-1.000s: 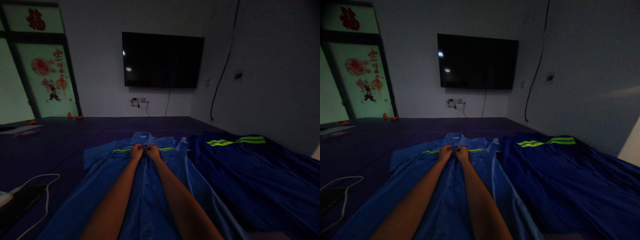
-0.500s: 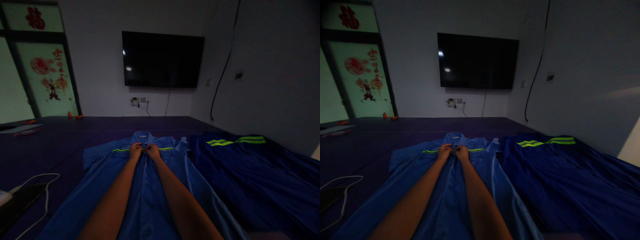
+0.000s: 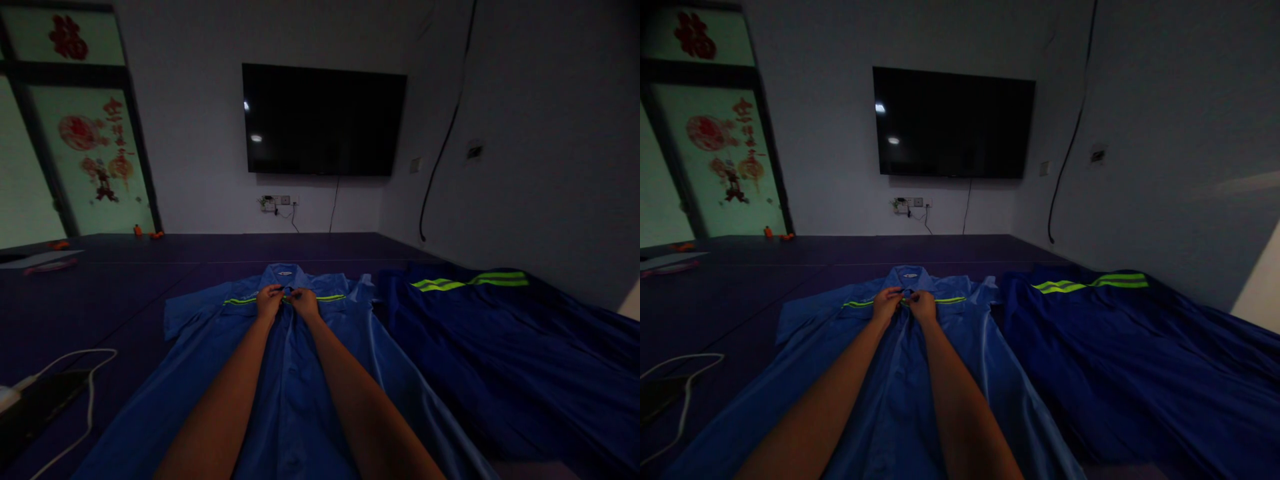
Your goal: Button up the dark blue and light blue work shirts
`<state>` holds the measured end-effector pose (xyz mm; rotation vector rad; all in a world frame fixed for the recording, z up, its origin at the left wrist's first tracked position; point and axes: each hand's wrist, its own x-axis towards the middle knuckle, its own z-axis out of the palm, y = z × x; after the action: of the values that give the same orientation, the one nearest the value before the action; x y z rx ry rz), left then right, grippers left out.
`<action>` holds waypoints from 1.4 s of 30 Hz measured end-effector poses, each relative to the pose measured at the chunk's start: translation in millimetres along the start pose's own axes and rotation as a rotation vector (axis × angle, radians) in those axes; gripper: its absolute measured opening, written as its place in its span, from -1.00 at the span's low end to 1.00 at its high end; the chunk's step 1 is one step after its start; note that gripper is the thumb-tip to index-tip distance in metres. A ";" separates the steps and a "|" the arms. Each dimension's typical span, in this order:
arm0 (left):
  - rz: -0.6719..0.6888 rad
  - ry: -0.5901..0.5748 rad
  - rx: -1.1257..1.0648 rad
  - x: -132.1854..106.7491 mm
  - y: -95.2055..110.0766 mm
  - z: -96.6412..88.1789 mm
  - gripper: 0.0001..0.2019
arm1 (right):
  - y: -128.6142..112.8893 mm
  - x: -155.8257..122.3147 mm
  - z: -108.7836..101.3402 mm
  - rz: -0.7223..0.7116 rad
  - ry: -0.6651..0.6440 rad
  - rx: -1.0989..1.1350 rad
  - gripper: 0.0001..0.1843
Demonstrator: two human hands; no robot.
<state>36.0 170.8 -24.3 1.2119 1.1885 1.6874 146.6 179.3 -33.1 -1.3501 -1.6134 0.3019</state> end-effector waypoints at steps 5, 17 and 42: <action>-0.001 0.010 -0.018 1.0 -0.1 0.4 -0.69 | -0.7 0.0 -0.1 0.006 0.003 0.013 -0.84; 0.013 0.029 0.023 -0.5 0.9 2.3 -0.74 | -3.5 -1.4 -0.6 -0.002 0.042 0.091 -0.83; 0.268 0.032 0.386 2.9 -2.0 5.7 -0.80 | -8.0 -2.3 -5.1 -0.019 -0.015 -0.052 -0.85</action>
<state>40.7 175.5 -24.6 1.6451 1.4715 1.7209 145.5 172.6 -26.1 -1.3742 -1.6555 0.2605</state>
